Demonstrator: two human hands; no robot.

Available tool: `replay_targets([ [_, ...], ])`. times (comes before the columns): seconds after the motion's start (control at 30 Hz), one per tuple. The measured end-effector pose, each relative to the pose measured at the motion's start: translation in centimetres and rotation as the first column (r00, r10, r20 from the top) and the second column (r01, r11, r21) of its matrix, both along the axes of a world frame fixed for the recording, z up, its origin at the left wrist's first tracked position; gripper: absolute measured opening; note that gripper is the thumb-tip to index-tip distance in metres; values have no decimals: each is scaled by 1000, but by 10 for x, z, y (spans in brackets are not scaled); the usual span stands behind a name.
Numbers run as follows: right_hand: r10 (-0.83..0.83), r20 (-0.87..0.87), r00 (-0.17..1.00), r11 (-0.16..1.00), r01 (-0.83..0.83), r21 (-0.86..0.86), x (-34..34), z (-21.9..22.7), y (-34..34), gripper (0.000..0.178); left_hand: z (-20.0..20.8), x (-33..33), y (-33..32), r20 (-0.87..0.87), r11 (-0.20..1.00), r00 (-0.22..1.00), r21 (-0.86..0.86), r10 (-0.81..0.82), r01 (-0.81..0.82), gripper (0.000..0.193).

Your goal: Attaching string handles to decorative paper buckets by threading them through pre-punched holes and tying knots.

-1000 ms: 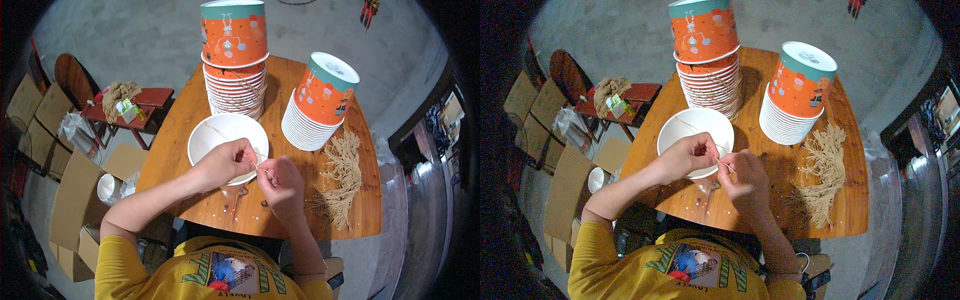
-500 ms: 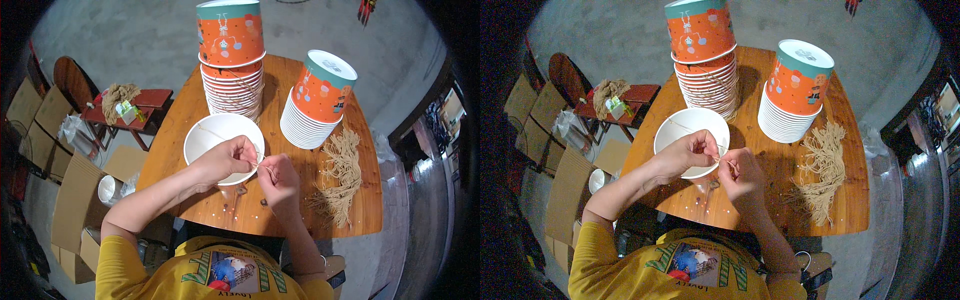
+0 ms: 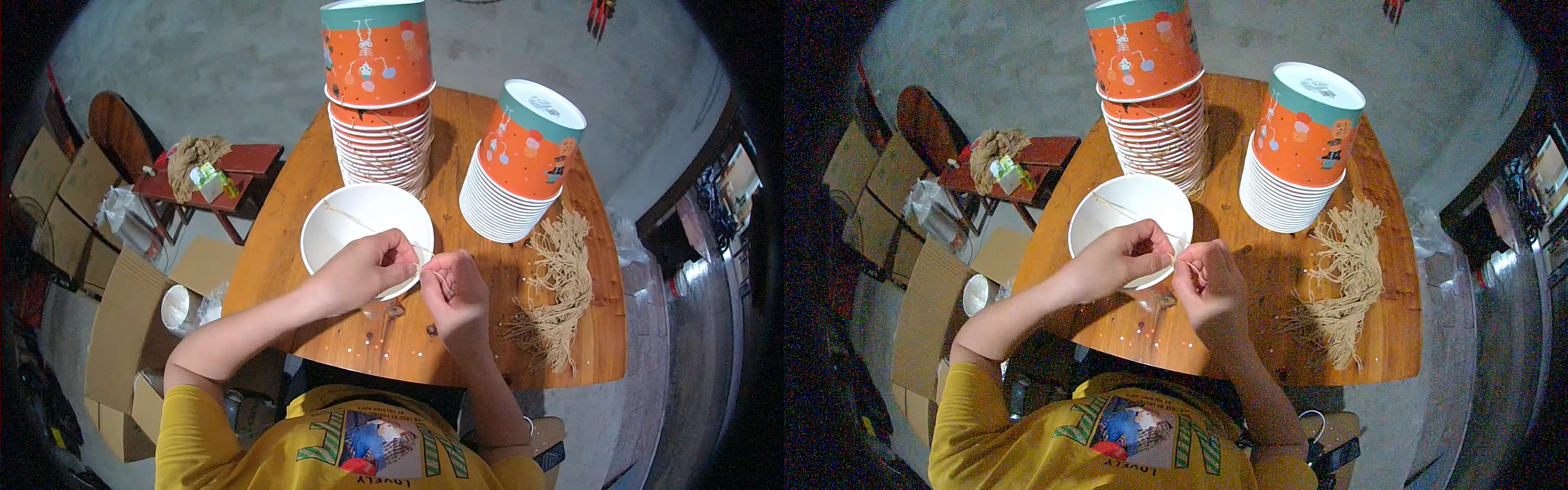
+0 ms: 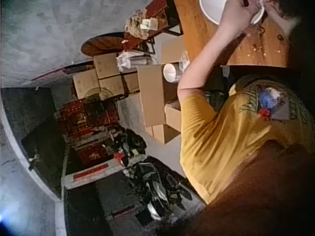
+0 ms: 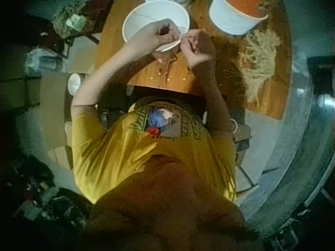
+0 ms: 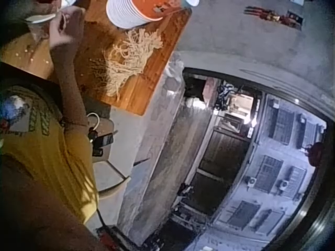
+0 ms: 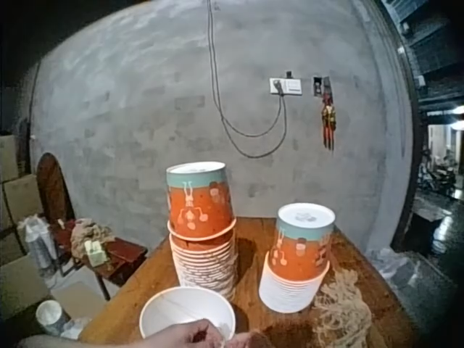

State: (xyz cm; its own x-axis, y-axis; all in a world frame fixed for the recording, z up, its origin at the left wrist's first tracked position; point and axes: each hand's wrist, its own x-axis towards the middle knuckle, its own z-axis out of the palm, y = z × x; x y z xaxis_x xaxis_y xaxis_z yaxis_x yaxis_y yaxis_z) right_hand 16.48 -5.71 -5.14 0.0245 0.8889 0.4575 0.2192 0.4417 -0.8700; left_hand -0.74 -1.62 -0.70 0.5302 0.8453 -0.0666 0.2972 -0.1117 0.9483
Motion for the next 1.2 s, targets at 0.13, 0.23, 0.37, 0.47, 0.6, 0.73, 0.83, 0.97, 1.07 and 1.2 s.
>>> replay_targets([
  [0.13,-28,79,996,999,26,24,1,3,0,14,0,3,-1,40,1000,999,17,24,-25,10],
  [0.23,-29,65,997,999,27,22,1,2,0,15,1,4,0,62,999,997,-7,36,-36,8],
  [0.37,-37,59,998,999,36,16,-1,2,-1,13,0,5,3,187,1000,982,-15,-3,6,10],
  [0.47,-44,-27,999,997,42,-59,-2,0,-1,11,0,5,4,221,999,975,-26,-27,33,14],
  [0.6,-40,-93,995,997,34,-63,-1,-5,0,10,4,4,6,188,998,981,-31,-53,60,21],
  [0.73,4,-235,972,995,-26,-91,-2,0,-1,10,4,4,7,239,992,969,-92,-64,88,33],
  [0.83,-72,-86,994,996,68,-51,1,-2,-3,15,6,5,7,274,988,959,-111,-75,109,40],
  [0.97,-182,249,951,964,122,236,8,10,-2,21,5,3,7,257,987,965,-137,-49,87,45],
  [1.07,-183,263,947,962,118,247,8,12,-2,26,12,5,6,223,988,975,-148,-19,53,46],
  [1.2,-243,386,890,937,113,330,11,14,-3,23,10,5,6,228,988,974,-146,-14,48,46],
])
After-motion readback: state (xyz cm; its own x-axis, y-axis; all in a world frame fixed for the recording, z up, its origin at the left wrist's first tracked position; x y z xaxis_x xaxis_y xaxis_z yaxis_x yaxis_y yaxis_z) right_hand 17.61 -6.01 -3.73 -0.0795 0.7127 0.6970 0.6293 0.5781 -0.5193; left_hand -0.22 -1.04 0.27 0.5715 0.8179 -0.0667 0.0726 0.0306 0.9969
